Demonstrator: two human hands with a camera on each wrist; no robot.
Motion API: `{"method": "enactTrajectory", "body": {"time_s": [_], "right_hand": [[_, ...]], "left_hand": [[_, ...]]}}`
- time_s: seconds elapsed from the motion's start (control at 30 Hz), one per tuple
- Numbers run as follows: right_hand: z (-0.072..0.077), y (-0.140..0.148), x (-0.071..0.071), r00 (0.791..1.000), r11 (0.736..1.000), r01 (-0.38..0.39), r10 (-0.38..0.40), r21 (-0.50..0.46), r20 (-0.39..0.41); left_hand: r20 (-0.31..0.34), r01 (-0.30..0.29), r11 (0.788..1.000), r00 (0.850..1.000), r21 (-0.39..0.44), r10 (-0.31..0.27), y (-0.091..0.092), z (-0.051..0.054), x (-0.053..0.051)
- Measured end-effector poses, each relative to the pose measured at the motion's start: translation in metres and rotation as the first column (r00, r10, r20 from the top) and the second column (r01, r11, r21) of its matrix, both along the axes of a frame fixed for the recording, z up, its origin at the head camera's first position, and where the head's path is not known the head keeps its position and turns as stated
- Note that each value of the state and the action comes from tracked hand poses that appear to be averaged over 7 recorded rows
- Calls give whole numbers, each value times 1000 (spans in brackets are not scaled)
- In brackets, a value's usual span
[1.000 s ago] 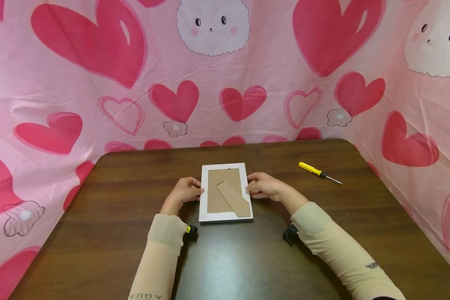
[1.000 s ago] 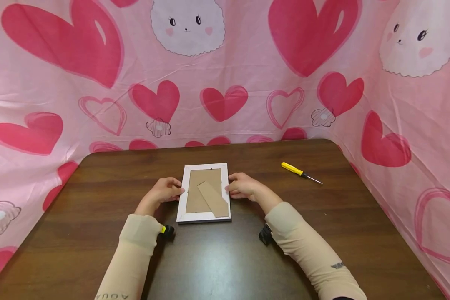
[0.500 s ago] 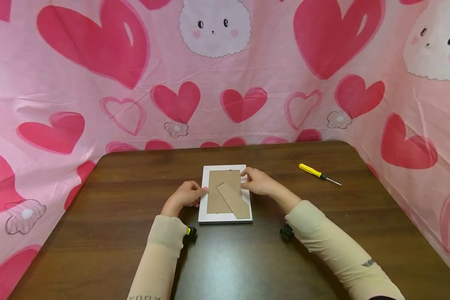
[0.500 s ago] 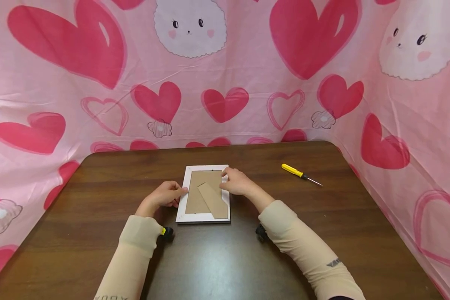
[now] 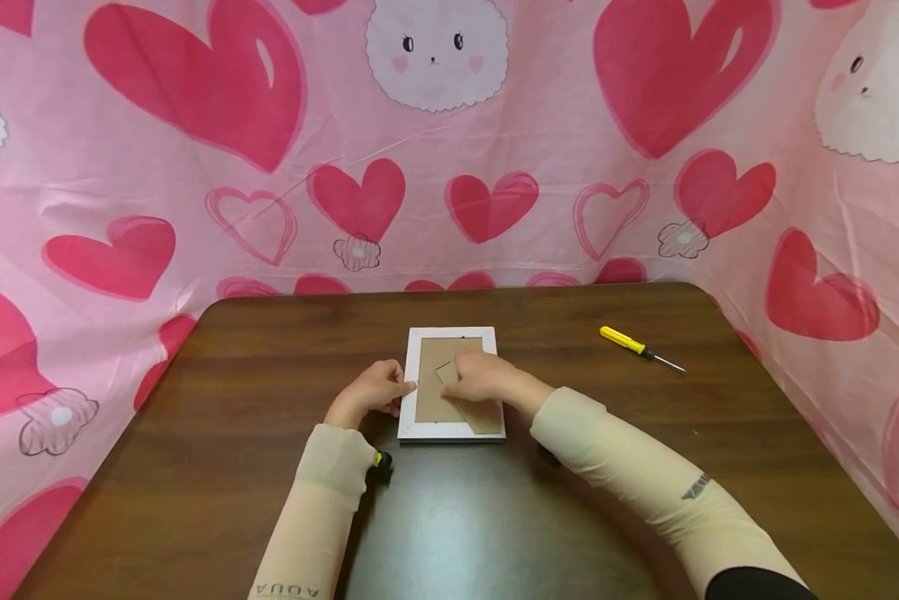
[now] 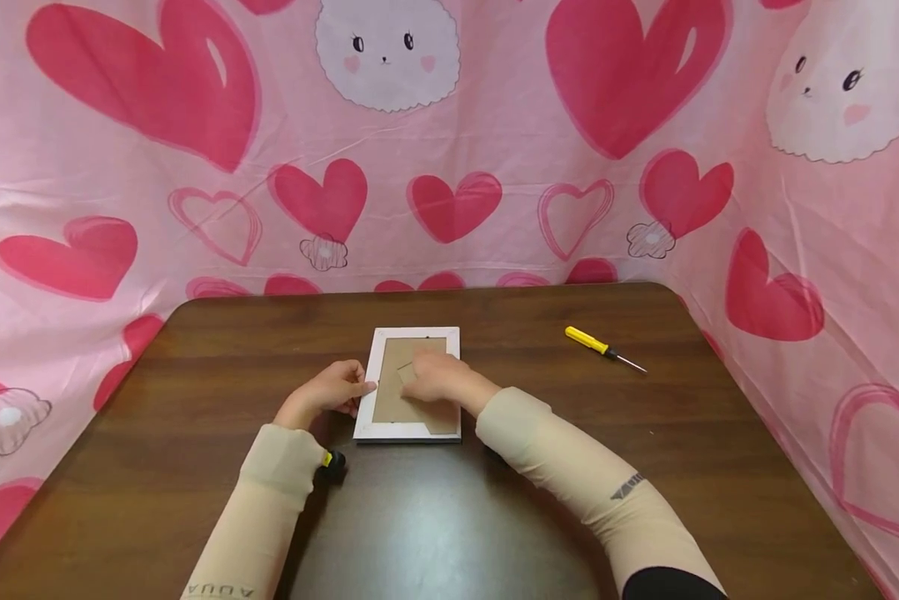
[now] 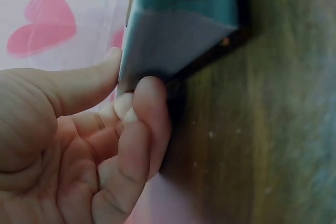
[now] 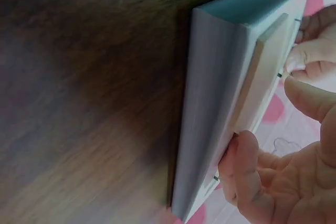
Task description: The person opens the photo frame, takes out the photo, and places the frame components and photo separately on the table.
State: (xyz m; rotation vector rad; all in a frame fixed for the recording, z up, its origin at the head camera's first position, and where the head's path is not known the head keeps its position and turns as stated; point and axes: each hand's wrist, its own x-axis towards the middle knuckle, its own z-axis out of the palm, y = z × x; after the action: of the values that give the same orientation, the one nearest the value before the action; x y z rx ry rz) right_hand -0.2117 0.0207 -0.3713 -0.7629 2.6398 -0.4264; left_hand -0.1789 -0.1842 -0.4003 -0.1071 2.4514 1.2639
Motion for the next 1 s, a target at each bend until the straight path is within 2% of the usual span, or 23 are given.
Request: {"method": "enactTrajectory", "body": {"time_s": [0.13,0.3,0.57,1.0], "right_hand": [[0,-4,0,999,997,49,-48,55,-20],[-2,-7,-2,997,996,67,-65,62,-34],[-6,-8,-4,996,995,88,-88,41,-3],[-6,-3,-8,989,989,144,-144,-16,18]], "left_hand": [[46,54,998,997,17,-54,2,3,-5],[104,79,997,991,-4,-78,2,6,-6],[105,84,996,991,-39,-80,1,4,-3],[117,83,996,990,-22,-79,-1,6,-3]]}}
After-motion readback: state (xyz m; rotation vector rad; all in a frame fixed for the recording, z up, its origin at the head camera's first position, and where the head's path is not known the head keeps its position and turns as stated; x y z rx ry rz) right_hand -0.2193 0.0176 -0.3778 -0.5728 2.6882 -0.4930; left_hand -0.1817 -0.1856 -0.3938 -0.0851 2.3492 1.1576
